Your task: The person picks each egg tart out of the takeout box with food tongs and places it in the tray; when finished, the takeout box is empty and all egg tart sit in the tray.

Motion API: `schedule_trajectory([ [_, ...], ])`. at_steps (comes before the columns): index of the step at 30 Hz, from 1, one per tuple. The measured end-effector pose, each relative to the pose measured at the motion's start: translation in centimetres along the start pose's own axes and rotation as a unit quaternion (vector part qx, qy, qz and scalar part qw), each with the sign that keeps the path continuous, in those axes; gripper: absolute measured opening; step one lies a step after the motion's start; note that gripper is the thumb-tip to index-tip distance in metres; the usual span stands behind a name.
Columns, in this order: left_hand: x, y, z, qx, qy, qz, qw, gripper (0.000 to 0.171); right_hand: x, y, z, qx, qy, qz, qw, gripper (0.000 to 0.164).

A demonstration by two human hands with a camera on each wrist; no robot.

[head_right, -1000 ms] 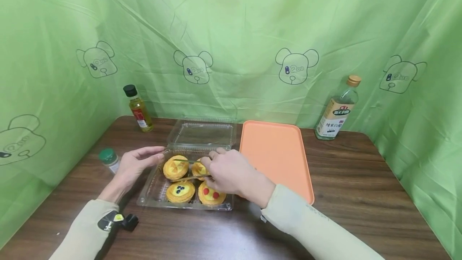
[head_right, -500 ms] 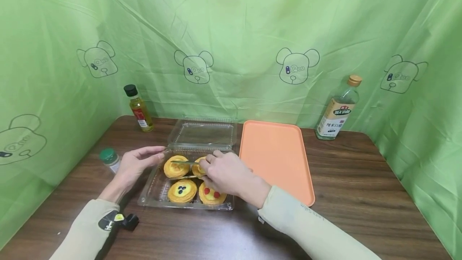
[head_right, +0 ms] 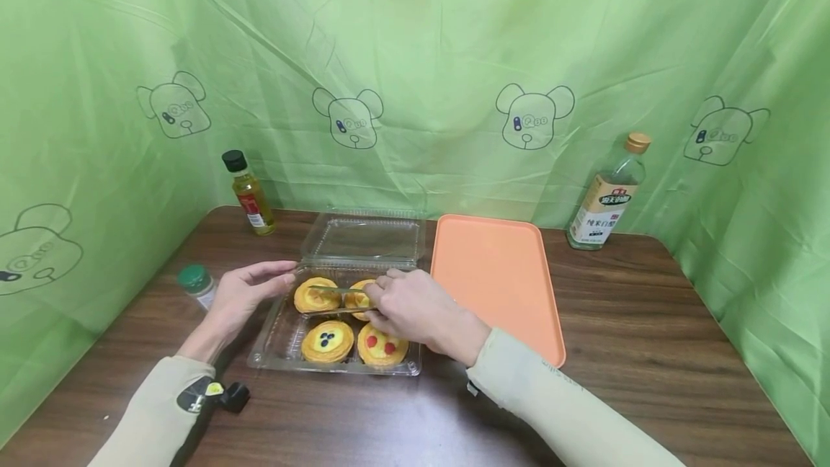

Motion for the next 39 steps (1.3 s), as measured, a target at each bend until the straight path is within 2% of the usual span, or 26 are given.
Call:
schedule_trajectory([
  [13, -0.1, 0.3, 0.1, -0.002, 0.007, -0.001, 1.0000, 0.042, 1.4, -0.8, -0.9, -0.019, 0.045, -0.023, 0.999, 0.032],
  [19, -0.2, 0.2, -0.1, -0.006, -0.001, 0.002, 1.0000, 0.042, 3.1, -1.2, -1.5, -0.018, 0.065, -0.066, 0.996, 0.034],
  [25, -0.4, 0.2, -0.2, -0.001, -0.013, 0.005, 0.9999, 0.042, 5.3, -1.5, -2.3, -0.011, 0.053, -0.110, 0.992, 0.038],
  [32, 0.0, 0.1, 0.2, 0.002, -0.010, 0.000, 0.9999, 0.045, 7.4, -2.4, -4.3, -0.034, 0.045, -0.130, 0.990, 0.039],
  [39, 0.0, -0.1, 0.2, 0.004, -0.003, 0.000, 1.0000, 0.046, 9.0, -4.7, -7.1, -0.065, 0.025, -0.133, 0.989, 0.036],
])
Point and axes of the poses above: each hand's wrist, its own y-axis towards the middle knuckle, its own x-axis out of the back of the hand, z = x × y, the point moved 10 cm from there along y, towards the middle knuckle, and after that the axes turned 1 degree about y, right-handed, at the moved point
